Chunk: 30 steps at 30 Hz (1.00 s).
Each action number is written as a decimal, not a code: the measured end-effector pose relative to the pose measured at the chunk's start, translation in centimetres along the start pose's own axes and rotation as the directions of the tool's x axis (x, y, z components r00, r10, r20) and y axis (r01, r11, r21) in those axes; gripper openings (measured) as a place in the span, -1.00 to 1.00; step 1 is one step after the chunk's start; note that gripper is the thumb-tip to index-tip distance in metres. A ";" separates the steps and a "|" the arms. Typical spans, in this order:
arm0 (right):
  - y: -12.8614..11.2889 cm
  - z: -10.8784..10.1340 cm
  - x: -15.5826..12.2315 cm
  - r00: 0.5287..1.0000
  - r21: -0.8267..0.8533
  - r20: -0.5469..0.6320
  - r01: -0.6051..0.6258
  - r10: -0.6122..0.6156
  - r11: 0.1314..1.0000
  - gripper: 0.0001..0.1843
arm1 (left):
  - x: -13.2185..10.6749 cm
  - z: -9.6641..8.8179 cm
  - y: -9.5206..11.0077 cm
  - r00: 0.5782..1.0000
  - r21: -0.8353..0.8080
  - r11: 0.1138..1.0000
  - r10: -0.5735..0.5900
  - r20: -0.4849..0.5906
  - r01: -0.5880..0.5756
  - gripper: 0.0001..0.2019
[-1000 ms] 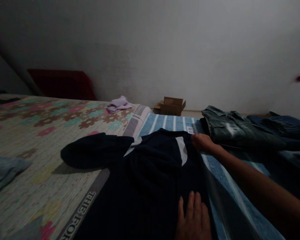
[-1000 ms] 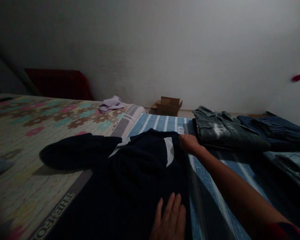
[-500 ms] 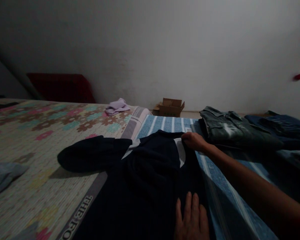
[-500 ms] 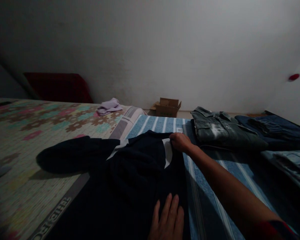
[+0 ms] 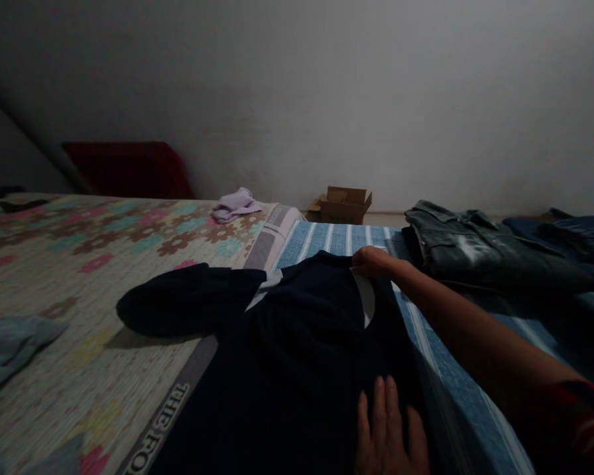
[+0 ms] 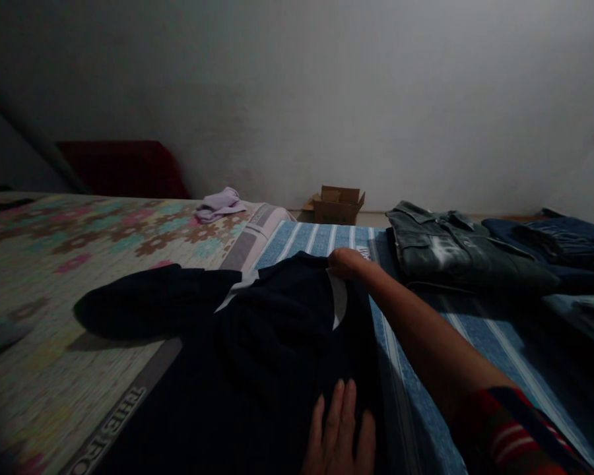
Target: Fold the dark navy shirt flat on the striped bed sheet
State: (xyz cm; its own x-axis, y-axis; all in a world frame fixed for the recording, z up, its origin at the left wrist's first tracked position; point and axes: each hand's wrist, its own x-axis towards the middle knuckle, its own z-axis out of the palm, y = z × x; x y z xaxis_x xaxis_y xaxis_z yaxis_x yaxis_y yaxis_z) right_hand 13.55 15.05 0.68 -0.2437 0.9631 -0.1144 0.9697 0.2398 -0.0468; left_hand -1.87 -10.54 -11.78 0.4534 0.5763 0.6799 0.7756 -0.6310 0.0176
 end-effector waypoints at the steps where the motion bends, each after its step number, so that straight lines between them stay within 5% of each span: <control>1: 0.2 0.1 0.0 1.000 0.007 -0.012 -0.003 0.003 1.000 -0.77 | 0.0 -0.1 0.0 1.000 0.005 1.000 0.002 0.010 -0.002 -0.78; 10: 1.8 2.4 0.0 0.994 0.033 -0.095 -0.045 0.048 0.998 -0.77 | -0.3 -0.2 0.0 0.996 0.011 1.000 0.019 0.090 -0.020 -0.74; 15: 0.2 2.3 -1.9 0.969 -0.020 -0.234 -0.092 0.084 0.996 -0.70 | -0.3 0.3 1.0 0.989 0.010 0.989 -0.148 0.022 0.148 -0.76; 19: -1.9 3.7 -4.6 0.925 -0.050 -0.379 -0.018 -0.002 0.999 -0.68 | -0.3 -0.3 0.9 0.978 -0.008 0.992 -0.121 0.169 0.124 -0.71; 22: -2.5 5.5 -5.7 0.921 0.021 -0.381 0.094 -0.078 0.995 -0.74 | -0.2 -0.9 0.3 0.969 -0.027 0.997 -0.067 0.236 0.076 -0.68; 30: -3.4 6.3 -6.9 0.917 0.207 -0.398 0.112 -0.020 0.972 -0.76 | 1.6 -3.3 -0.4 0.911 -0.095 0.994 -0.006 0.411 0.050 -0.65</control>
State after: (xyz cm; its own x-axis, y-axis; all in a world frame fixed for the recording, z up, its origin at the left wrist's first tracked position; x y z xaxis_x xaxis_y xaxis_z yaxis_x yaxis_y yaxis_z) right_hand 11.80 6.84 -4.62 -0.2364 0.9271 0.2908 0.9117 0.3152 -0.2637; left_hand -2.93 -11.06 -8.28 0.5890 0.7429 0.3180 0.7518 -0.6481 0.1215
